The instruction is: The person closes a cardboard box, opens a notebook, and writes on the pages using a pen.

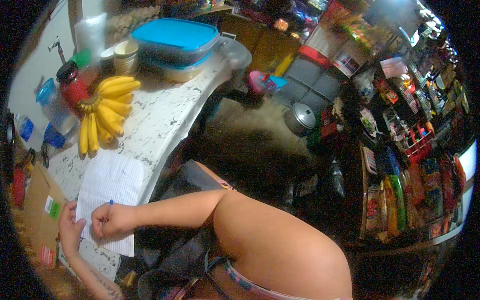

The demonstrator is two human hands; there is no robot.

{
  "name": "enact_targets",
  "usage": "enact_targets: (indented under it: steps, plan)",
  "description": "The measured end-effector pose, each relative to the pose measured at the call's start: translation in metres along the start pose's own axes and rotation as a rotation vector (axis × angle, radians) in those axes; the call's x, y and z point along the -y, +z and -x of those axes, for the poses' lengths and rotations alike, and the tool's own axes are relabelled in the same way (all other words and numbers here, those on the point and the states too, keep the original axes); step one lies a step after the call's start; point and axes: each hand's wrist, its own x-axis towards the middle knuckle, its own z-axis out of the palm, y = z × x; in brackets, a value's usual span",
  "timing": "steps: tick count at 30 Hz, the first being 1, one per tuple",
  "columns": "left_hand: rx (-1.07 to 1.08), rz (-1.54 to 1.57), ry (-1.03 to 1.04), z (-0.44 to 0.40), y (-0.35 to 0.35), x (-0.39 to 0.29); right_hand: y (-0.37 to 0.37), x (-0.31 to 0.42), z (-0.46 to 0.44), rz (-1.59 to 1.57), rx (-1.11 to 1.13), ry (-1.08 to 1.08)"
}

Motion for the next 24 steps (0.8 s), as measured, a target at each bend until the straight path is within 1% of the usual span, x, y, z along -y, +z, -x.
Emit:
enact_targets:
  steps: [4,10,12,15,24]
  plan:
    - [-0.007,-0.042,0.003,0.001,0.002,-0.006,-0.002,-0.001,-0.001,0.053,-0.013,0.008]
    - [0.002,0.01,0.013,0.001,0.003,-0.003,-0.002,-0.003,0.0,0.068,-0.01,0.013]
    - [0.013,-0.023,-0.025,0.001,0.001,-0.008,-0.002,0.002,0.001,0.089,-0.01,0.035]
    - [0.013,-0.022,-0.043,0.0,0.001,-0.006,-0.002,0.003,0.001,0.103,0.005,-0.006]
    - [0.002,-0.008,-0.038,-0.001,0.002,-0.007,-0.003,0.003,0.001,0.134,-0.002,-0.002]
